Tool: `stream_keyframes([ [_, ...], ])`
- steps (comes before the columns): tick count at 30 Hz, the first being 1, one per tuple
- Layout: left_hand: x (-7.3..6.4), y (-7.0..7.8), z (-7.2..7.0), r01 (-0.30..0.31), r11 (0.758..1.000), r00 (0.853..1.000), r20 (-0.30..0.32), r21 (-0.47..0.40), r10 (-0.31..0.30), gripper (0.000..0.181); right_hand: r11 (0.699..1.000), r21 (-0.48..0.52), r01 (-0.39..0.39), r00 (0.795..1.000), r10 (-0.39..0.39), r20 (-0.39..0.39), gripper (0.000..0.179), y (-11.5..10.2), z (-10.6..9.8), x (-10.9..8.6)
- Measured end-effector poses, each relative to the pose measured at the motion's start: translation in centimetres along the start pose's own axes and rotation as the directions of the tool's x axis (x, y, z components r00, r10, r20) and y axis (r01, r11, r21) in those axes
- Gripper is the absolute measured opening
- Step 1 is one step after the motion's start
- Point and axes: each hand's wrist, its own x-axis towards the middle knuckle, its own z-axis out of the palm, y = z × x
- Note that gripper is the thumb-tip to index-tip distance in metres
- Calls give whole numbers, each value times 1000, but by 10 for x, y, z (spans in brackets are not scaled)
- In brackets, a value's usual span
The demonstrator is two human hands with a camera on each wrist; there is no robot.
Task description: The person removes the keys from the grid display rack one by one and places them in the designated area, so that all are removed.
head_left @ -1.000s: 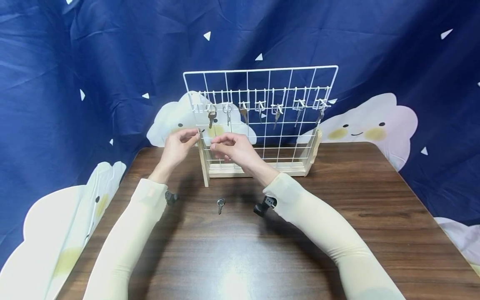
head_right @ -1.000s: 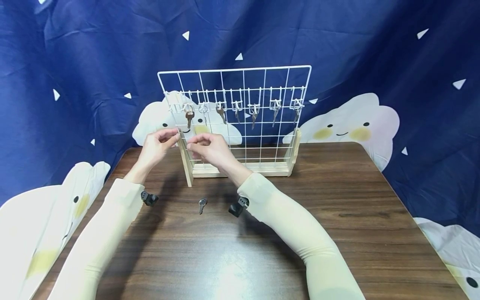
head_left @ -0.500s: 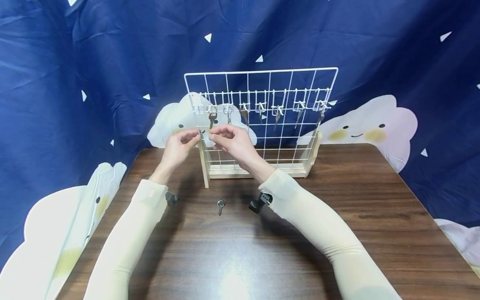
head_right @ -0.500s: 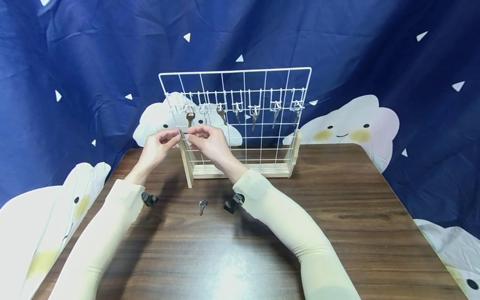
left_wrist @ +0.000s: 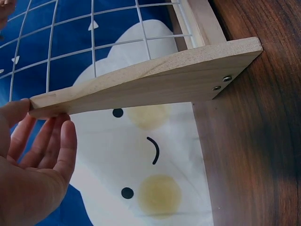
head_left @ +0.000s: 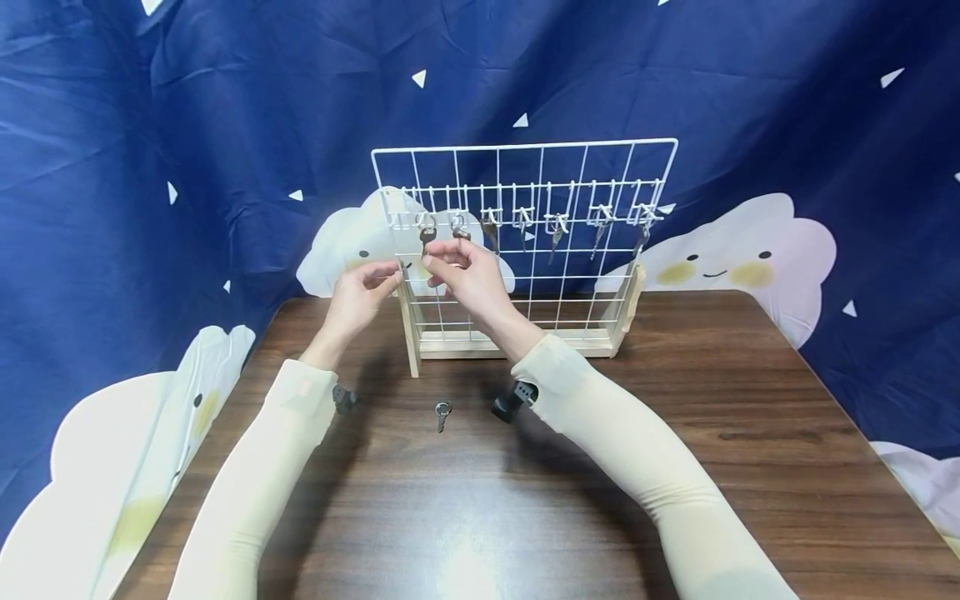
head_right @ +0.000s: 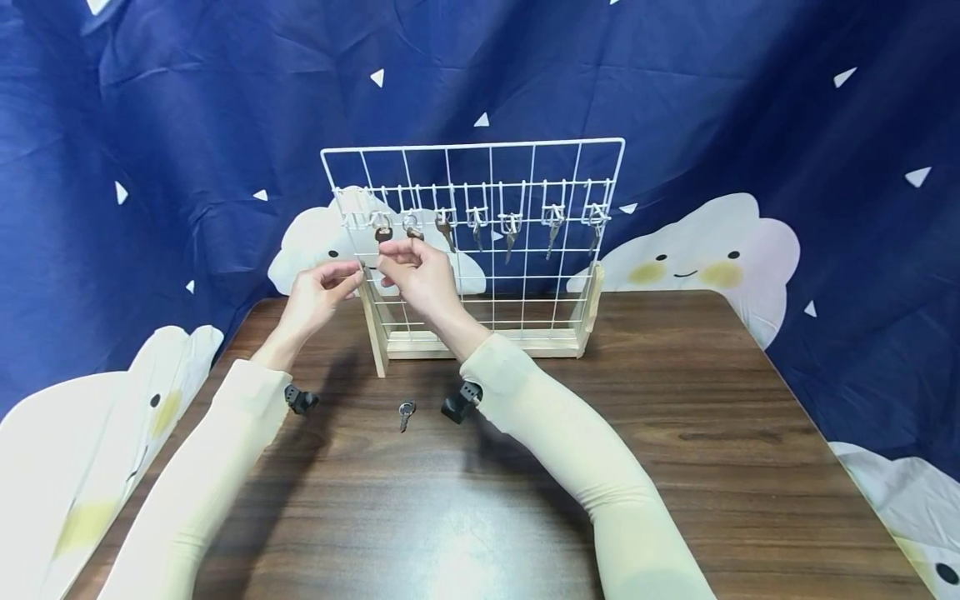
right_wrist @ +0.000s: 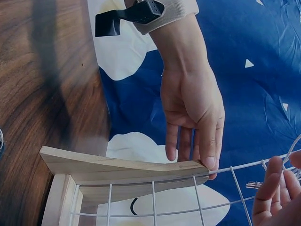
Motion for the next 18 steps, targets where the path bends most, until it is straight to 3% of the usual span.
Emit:
stream_keyframes([
  [18,1,-1,0,2,1000,1000,5,4,-2,36,994,-106,-19,998,12,-68,41,4,3,7],
])
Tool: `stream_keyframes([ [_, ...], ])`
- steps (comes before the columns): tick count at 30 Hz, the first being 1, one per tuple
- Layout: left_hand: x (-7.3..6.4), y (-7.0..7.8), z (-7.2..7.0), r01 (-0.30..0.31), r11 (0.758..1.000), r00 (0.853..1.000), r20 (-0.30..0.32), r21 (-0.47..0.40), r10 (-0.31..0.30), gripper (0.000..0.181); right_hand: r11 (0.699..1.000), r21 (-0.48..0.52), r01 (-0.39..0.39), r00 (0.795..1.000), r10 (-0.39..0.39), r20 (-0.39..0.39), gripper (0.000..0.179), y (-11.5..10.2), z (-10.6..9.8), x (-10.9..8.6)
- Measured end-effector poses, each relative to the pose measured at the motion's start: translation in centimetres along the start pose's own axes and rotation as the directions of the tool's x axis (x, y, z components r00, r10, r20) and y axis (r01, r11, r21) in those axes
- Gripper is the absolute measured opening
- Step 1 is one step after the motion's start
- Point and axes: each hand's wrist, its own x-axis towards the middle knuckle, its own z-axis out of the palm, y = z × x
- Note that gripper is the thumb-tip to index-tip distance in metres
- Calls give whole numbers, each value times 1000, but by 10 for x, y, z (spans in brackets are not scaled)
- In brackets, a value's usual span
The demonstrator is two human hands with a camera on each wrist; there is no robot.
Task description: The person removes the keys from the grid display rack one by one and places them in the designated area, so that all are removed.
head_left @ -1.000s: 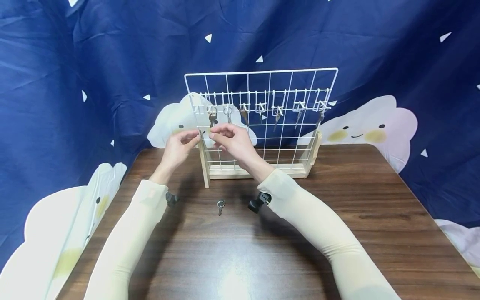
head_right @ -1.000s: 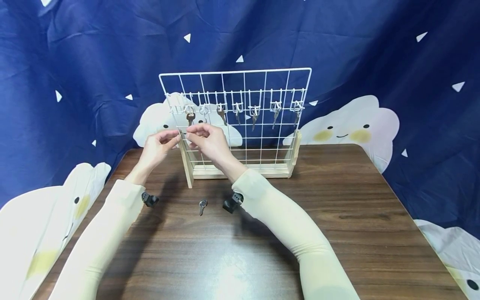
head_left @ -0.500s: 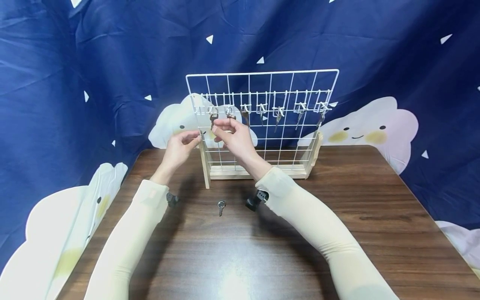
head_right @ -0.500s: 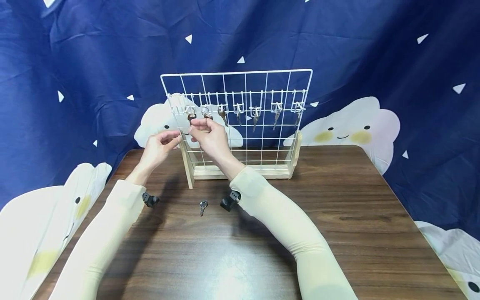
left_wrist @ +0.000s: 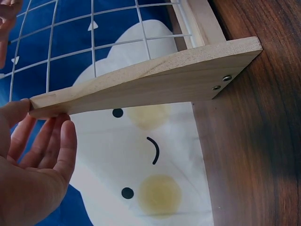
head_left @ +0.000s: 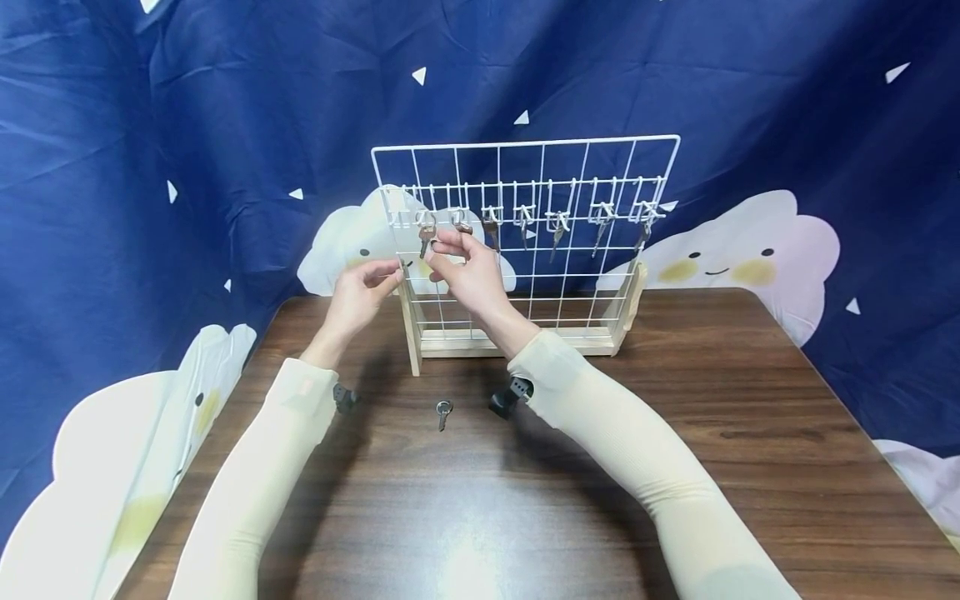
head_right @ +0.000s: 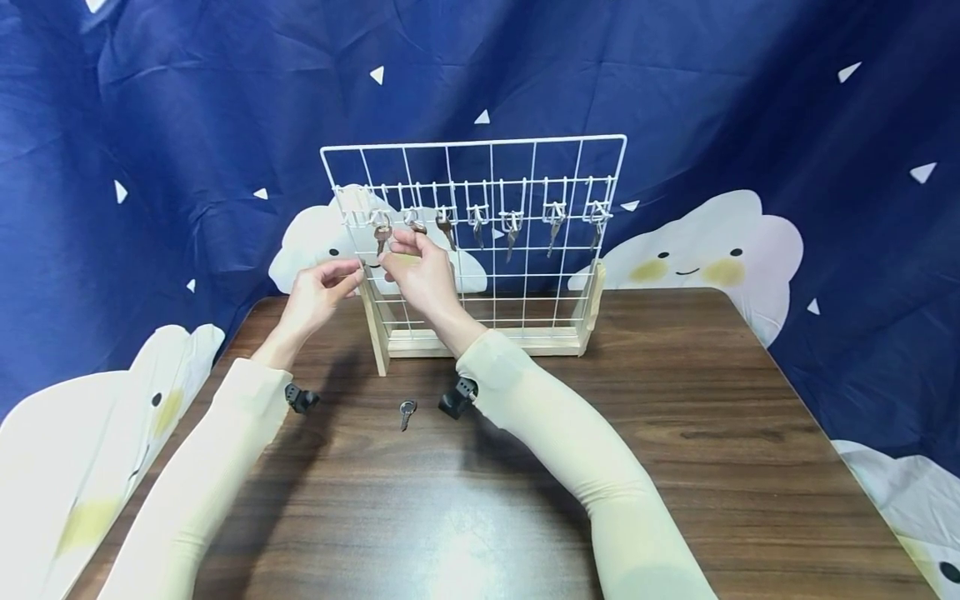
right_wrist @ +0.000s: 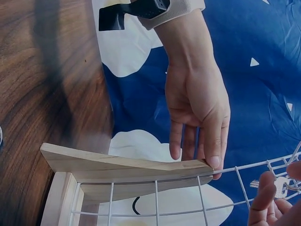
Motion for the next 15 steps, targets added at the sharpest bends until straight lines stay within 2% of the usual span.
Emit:
stream_keyframes([
  [9,0,0,1,2,1000,1000,2,0,-2,37,999,44,-15,1000,16,-3,36,2,3,4],
  [15,0,1,0,8,1000,1000,6,-2,-8,37,994,110,-10,1000,12,-17,32,1,7,7],
])
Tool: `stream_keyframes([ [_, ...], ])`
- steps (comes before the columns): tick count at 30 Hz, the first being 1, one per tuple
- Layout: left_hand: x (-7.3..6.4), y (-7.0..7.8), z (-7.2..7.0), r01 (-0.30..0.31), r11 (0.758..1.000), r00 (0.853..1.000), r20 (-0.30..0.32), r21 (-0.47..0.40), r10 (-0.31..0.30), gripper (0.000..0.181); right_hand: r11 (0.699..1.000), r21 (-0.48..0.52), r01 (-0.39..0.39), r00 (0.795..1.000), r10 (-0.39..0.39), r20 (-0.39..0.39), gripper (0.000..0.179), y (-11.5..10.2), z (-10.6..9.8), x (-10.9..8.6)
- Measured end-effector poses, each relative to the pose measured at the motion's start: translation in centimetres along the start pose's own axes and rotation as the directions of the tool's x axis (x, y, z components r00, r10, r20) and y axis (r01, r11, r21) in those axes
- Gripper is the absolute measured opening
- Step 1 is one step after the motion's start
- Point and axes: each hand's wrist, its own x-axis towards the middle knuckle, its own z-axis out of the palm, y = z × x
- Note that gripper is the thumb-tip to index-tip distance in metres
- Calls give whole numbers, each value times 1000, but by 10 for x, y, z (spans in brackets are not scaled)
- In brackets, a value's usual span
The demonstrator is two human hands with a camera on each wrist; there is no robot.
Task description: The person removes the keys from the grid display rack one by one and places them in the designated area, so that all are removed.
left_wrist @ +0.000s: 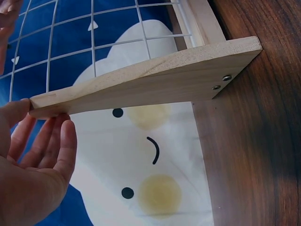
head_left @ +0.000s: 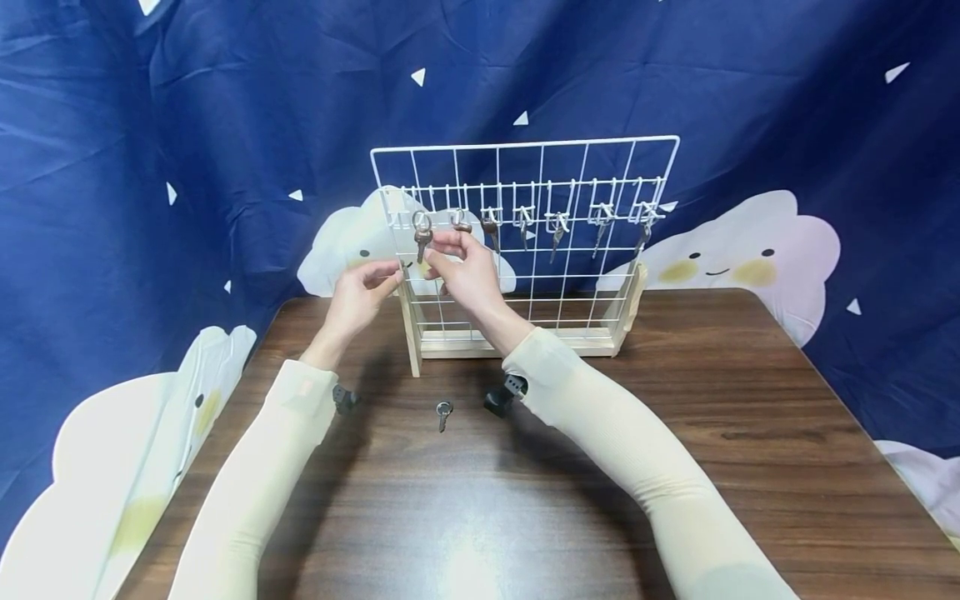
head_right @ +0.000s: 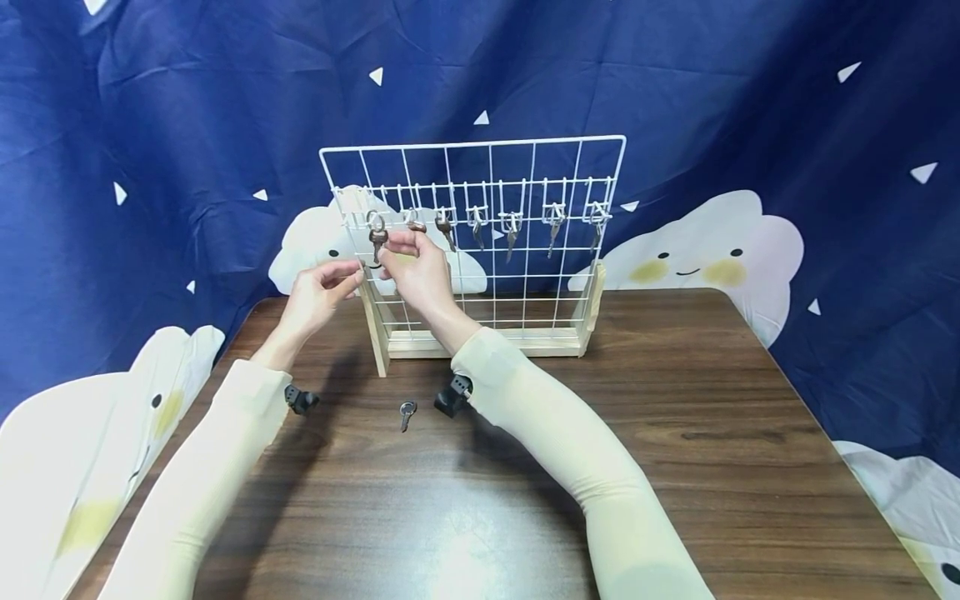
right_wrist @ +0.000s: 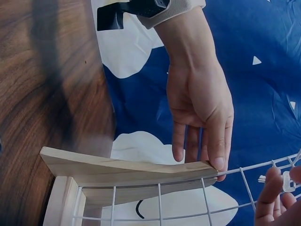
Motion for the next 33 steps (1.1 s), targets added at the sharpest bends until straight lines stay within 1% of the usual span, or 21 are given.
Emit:
stream_keyframes([
  [3,0,0,0,7,1000,1000,2,-3,-7,37,1000,22,1,1000,-1,-7,29,1,1,1],
  [11,0,2,0,9,1000,1000,3,0,-9,36,1000,23,10,1000,-9,-28,27,0,2,3],
  [20,-1,1,-1,-1,1000,1000,13,-2,1,38,999,41,10,1000,-9,-20,24,0,3,4],
  [25,-1,0,-1,-9,1000,1000,14,3,9,40,1000,12,9,1000,-9,-28,22,-1,2,5],
  [33,-1,-1,-1,1,1000,1000,15,7,-1,40,996,-83,36,998,-40,-47,16,-4,1,3],
])
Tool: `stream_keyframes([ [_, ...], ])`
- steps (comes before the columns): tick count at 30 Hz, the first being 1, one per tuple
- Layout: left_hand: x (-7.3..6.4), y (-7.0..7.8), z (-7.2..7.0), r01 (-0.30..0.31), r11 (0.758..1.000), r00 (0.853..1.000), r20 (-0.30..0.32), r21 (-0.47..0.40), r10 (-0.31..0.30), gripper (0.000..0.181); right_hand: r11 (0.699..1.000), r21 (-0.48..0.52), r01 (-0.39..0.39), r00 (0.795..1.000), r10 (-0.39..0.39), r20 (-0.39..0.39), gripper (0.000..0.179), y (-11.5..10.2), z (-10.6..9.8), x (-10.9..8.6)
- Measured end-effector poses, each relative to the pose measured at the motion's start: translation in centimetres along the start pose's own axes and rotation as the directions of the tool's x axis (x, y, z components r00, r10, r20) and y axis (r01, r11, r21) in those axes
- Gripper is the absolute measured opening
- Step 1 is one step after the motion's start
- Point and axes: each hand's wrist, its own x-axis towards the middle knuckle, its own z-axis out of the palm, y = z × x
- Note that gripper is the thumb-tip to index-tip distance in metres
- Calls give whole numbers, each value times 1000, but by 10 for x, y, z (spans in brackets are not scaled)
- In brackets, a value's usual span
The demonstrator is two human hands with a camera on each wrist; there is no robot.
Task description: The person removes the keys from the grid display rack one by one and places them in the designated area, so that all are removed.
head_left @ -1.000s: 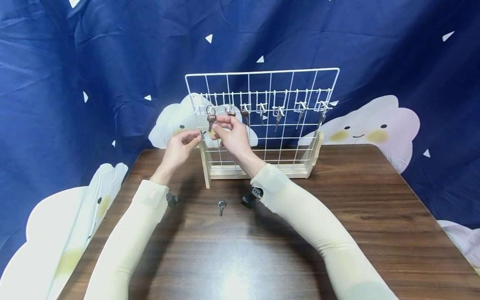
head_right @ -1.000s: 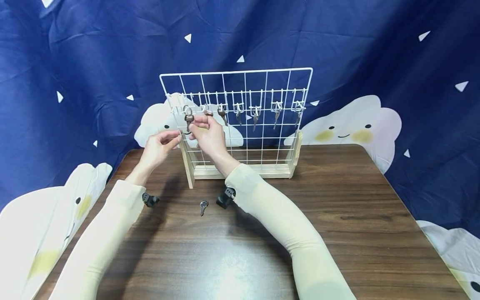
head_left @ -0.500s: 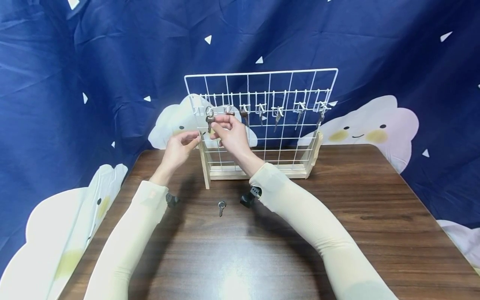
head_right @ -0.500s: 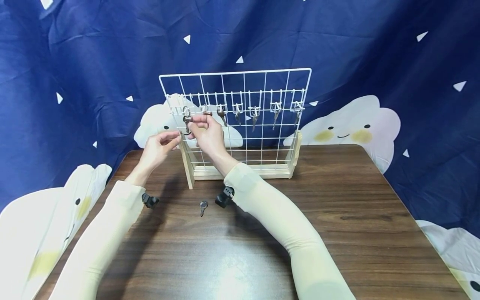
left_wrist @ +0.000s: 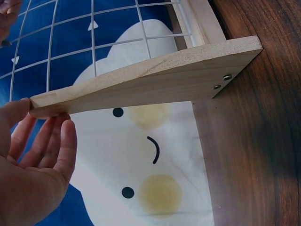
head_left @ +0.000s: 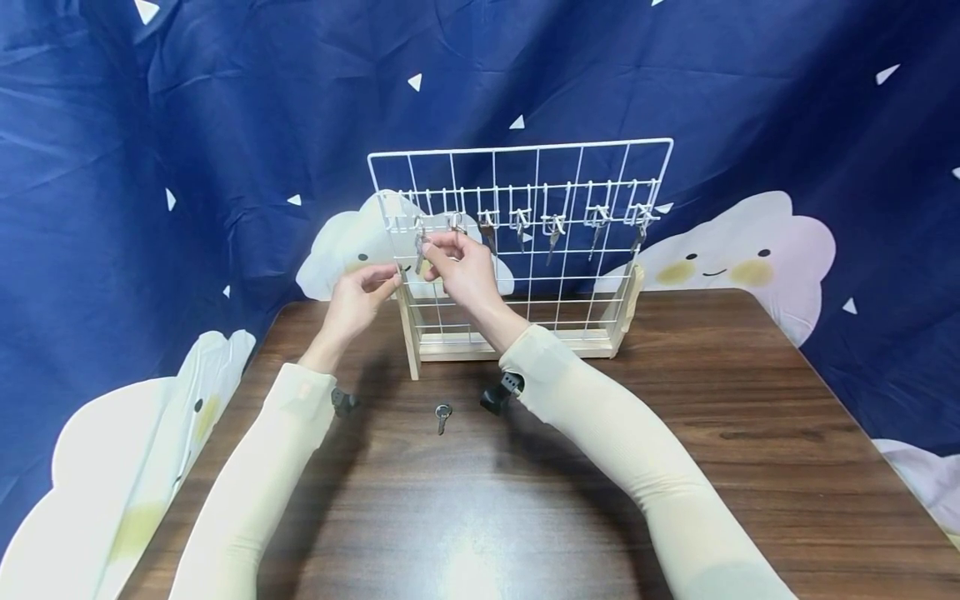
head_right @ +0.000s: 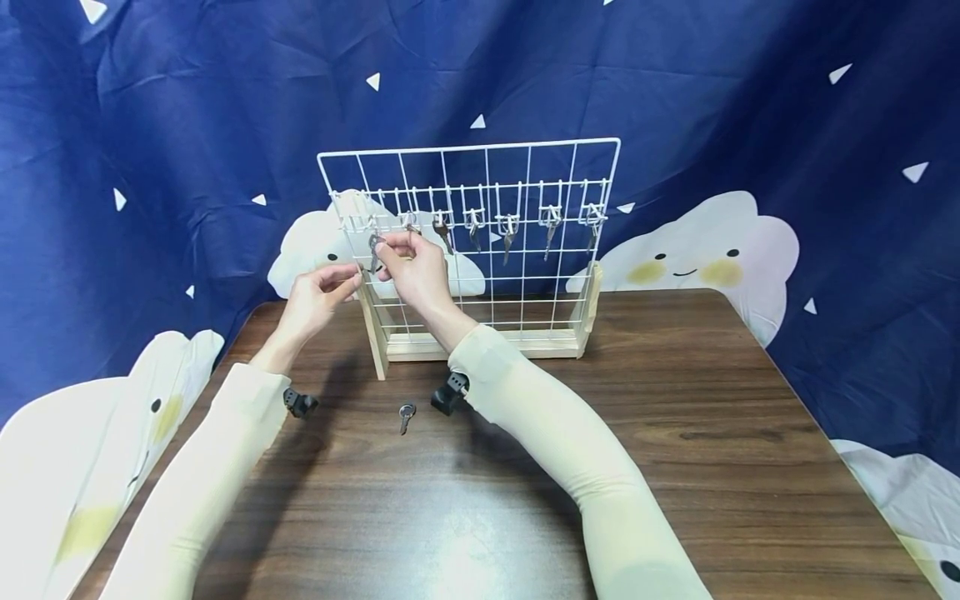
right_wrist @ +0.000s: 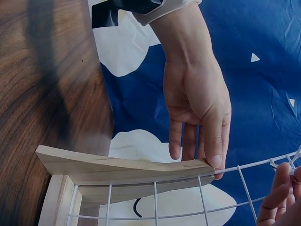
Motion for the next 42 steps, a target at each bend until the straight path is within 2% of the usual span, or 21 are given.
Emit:
stream_keyframes([
  [14,0,0,0,-2,1000,1000,4,-9,2,41,996,-29,88,996,-87,26,14,-4,-3,-10],
  [21,-1,1,0,12,1000,1000,1,-8,-12,41,993,2,117,992,-117,43,16,-7,-3,-14],
  [28,0,1,1,-6,1000,1000,-3,1,6,40,989,27,144,988,-146,59,17,-11,-4,-19],
  [42,2,0,1,-1,999,1000,3,-38,1,39,991,33,132,986,-135,94,17,-16,-7,-32],
])
